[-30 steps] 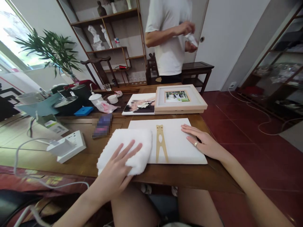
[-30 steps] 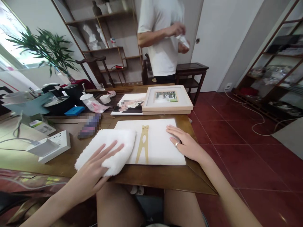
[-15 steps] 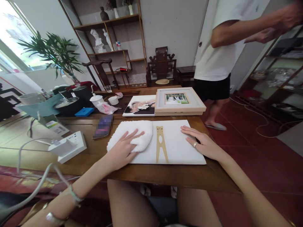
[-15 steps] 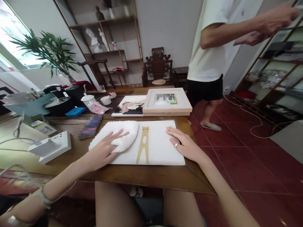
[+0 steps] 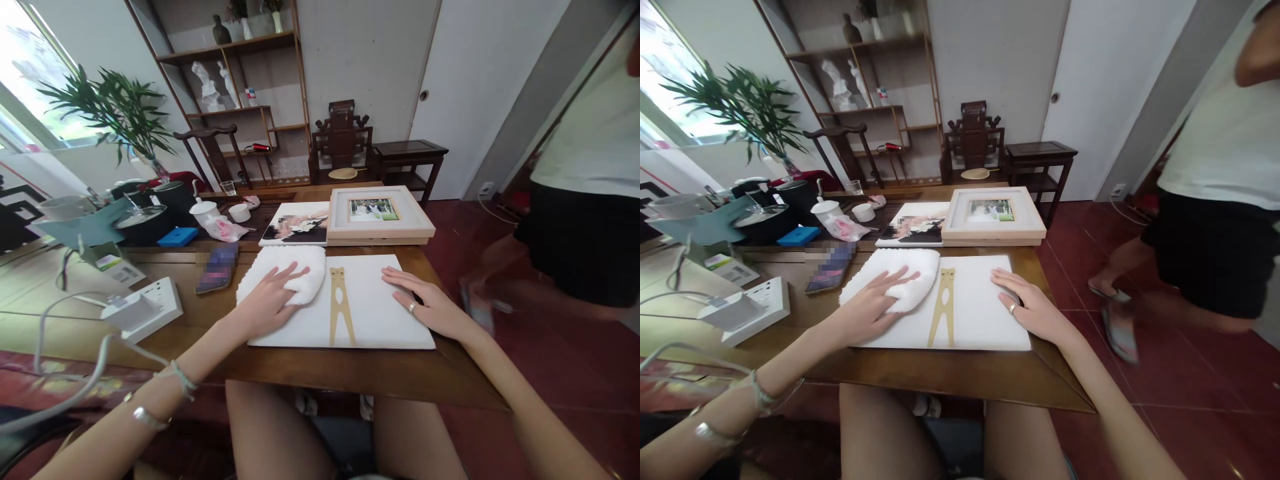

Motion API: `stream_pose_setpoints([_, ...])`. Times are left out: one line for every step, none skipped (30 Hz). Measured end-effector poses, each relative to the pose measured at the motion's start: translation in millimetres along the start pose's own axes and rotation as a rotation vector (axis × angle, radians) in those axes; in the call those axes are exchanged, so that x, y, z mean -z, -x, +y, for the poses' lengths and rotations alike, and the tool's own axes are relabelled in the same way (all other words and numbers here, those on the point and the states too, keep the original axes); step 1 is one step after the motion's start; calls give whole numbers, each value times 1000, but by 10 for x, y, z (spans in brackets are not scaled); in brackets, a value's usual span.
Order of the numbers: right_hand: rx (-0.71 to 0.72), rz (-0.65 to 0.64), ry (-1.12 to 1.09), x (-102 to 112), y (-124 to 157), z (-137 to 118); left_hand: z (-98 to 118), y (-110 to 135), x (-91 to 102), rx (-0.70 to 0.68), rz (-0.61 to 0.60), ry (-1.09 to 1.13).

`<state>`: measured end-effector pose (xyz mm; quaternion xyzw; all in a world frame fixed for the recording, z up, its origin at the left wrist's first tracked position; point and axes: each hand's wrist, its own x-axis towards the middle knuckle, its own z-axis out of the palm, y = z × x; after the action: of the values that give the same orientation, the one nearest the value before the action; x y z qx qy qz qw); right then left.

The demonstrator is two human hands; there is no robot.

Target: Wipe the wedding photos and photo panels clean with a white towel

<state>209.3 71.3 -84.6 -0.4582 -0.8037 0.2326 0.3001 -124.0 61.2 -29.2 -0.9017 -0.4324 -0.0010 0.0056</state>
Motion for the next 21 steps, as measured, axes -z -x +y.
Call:
stream_pose_setpoints([-1, -2, 1, -2, 1, 3, 72, 65, 1, -11, -3, 9])
stream_pose_setpoints([-1, -2, 2, -5, 2, 8, 148, 135, 4, -29, -5, 20])
stream_pose_setpoints([0, -3, 3, -8, 2, 13, 225, 208, 6, -50, -4, 31])
stream_pose_setpoints([0, -3, 2, -11, 2, 19, 301, 282, 9, -72, 1, 42])
stream_pose_setpoints([0, -4, 1, -12, 2, 24, 373, 354, 11, -94, 9, 51])
stream_pose_setpoints([0, -5, 0, -13, 2, 29, 437, 422, 13, -111, 19, 58])
stream_pose_setpoints([1, -6, -2, -14, 2, 31, 492, 482, 14, -125, 27, 63])
stream_pose_setpoints([3, -7, -4, -13, 2, 32, 537, 531, 15, -130, 32, 67])
stream_pose_setpoints([6, -8, -5, -11, 3, 32, 569, 568, 16, -128, 34, 70])
stream_pose_setpoints([8, -8, -6, -9, 4, 30, 588, 591, 17, -120, 34, 74])
stream_pose_setpoints([8, -8, -7, -7, 5, 28, 594, 598, 18, -105, 30, 79])
stream_pose_setpoints([7, -7, -8, -5, 6, 26, 587, 589, 19, -83, 23, 83])
stream_pose_setpoints([7, -5, -11, -3, 7, 24, 567, 565, 20, -61, 16, 86])
stream_pose_setpoints([7, -2, -15, -2, 8, 24, 537, 526, 19, -38, 8, 87])
stream_pose_setpoints([8, 2, -21, -2, 8, 25, 499, 473, 17, -15, 1, 83])
stream_pose_setpoints([12, 6, -29, -3, 8, 26, 455, 408, 13, 5, -4, 76])
stream_pose_setpoints([16, 10, -37, -4, 7, 27, 407, 333, 5, 25, -7, 65])
stream_pose_setpoints([19, 12, -45, -5, 6, 26, 358, 250, -6, 43, -6, 51])
stream_pose_setpoints([22, 14, -51, -5, 5, 25, 310, 161, -20, 64, -3, 34])
stream_pose_setpoints([23, 14, -56, -6, 3, 21, 266, 71, -36, 85, 1, 15])
stream_pose_setpoints([21, 13, -60, -6, 1, 16, 227, -17, -54, 106, 9, -6])
